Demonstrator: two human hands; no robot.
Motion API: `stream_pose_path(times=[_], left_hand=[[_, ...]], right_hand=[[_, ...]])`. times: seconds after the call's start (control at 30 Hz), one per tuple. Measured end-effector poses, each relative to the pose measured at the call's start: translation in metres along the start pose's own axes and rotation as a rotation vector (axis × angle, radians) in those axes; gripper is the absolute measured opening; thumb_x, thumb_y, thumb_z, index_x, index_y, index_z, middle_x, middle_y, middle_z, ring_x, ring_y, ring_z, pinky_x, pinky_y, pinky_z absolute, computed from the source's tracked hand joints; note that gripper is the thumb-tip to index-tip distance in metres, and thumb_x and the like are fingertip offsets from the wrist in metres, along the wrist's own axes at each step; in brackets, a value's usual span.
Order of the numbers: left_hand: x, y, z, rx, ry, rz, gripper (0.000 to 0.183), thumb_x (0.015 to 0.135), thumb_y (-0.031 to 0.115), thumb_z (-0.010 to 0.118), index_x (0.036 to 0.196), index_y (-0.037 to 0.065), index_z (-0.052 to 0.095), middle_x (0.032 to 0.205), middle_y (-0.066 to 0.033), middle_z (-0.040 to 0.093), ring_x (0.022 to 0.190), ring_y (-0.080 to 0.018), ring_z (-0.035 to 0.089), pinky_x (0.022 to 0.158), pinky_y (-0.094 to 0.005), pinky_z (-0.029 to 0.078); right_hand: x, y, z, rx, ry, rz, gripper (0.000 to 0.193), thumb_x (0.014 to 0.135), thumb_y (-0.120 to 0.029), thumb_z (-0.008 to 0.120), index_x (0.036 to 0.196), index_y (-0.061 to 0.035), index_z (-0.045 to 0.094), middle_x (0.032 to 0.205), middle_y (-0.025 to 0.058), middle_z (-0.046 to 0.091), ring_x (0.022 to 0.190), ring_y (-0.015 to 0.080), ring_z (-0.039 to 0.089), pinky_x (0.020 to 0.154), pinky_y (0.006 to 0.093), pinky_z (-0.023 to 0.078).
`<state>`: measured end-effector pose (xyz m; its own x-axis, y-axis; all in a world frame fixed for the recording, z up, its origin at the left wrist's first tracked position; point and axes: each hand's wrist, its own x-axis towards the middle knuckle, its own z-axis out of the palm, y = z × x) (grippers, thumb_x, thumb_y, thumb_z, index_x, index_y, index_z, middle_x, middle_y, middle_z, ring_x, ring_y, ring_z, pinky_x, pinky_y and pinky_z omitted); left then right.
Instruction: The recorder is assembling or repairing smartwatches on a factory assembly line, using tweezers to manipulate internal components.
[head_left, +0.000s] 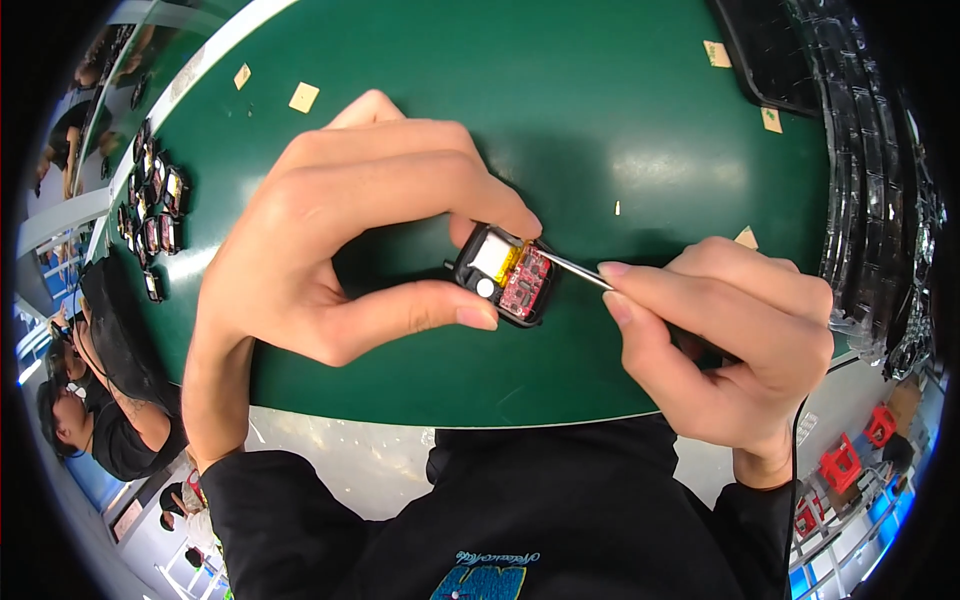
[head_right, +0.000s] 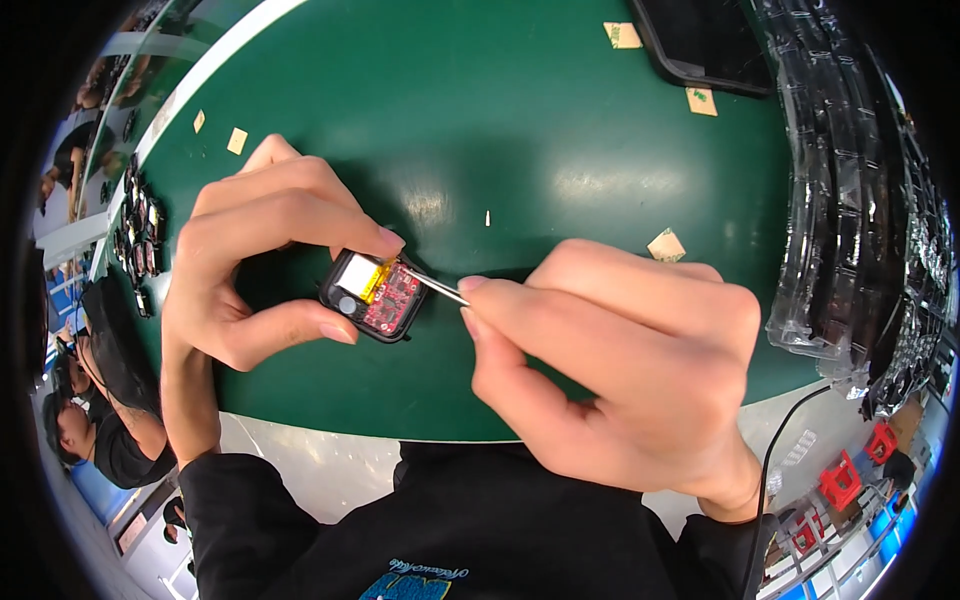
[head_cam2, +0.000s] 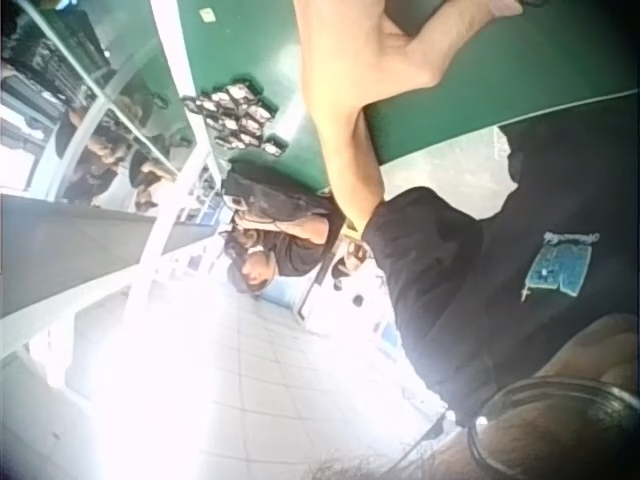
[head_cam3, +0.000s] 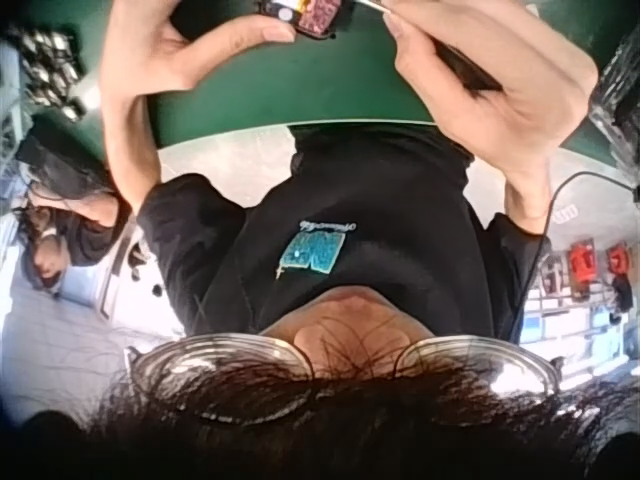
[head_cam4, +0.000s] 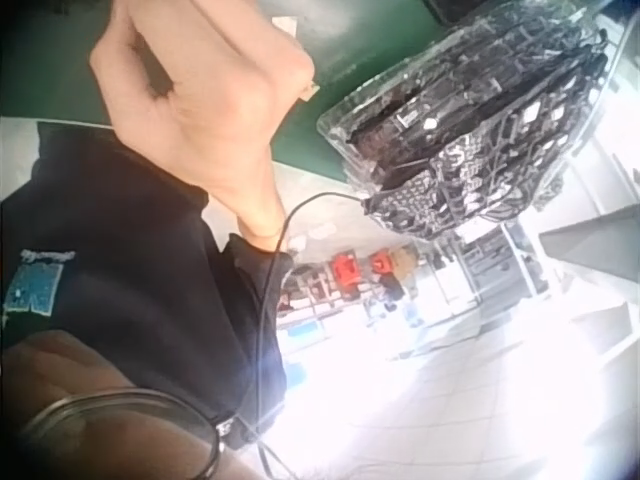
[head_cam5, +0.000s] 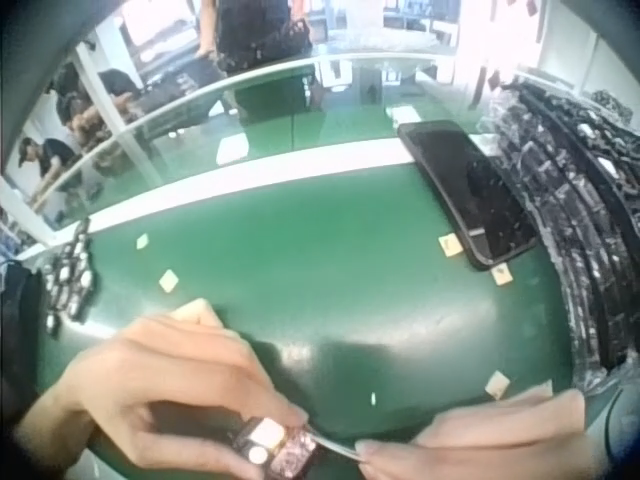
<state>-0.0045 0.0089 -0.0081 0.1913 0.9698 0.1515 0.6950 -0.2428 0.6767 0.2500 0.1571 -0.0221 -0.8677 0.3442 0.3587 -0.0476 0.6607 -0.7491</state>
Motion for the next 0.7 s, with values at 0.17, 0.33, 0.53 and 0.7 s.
stream_pose_path(times=[0.17,0.33,0.53,0.7], left_hand=[[0.004,0.007,-0.005,0.030,-0.014,-0.061,0.056,0.071,0.029,0.099,0.117,0.004,0.080,0.096,-0.0055,0.079,0.081,-0.0221,0.071,0.078,-0.0344,0.043],[0.013,0.010,-0.003,0.139,0.026,0.054,0.057,0.067,0.034,0.103,0.112,0.005,0.082,0.093,-0.0056,0.078,0.081,-0.0264,0.072,0.078,-0.0386,0.048],[0.010,0.014,-0.001,-0.005,0.162,-0.144,0.053,0.062,0.019,0.104,0.107,0.004,0.082,0.080,-0.0020,0.070,0.064,-0.0107,0.055,0.063,-0.0278,0.043],[0.089,0.042,-0.021,-0.200,0.244,0.000,0.051,0.062,0.018,0.104,0.105,0.002,0.080,0.083,-0.0030,0.072,0.065,-0.0072,0.054,0.058,-0.0232,0.039]], right_hand=[[-0.004,-0.007,-0.011,0.005,0.096,0.087,0.023,0.076,0.009,0.081,0.098,0.0067,0.084,0.066,0.0073,0.067,0.052,0.0112,0.057,0.050,0.0265,0.039],[-0.020,-0.008,-0.018,0.073,0.199,0.081,0.024,0.078,0.008,0.085,0.101,0.0045,0.084,0.065,0.0036,0.065,0.047,0.0106,0.055,0.043,0.0273,0.039],[-0.030,-0.005,-0.012,0.343,0.266,0.155,0.019,0.086,0.000,0.087,0.106,0.0000,0.086,0.073,0.0018,0.071,0.049,0.0048,0.054,0.044,0.0238,0.038],[-0.033,-0.005,-0.011,0.433,0.280,0.121,0.014,0.092,-0.002,0.083,0.106,0.0022,0.085,0.074,0.0057,0.071,0.051,0.0087,0.056,0.047,0.0293,0.042]])
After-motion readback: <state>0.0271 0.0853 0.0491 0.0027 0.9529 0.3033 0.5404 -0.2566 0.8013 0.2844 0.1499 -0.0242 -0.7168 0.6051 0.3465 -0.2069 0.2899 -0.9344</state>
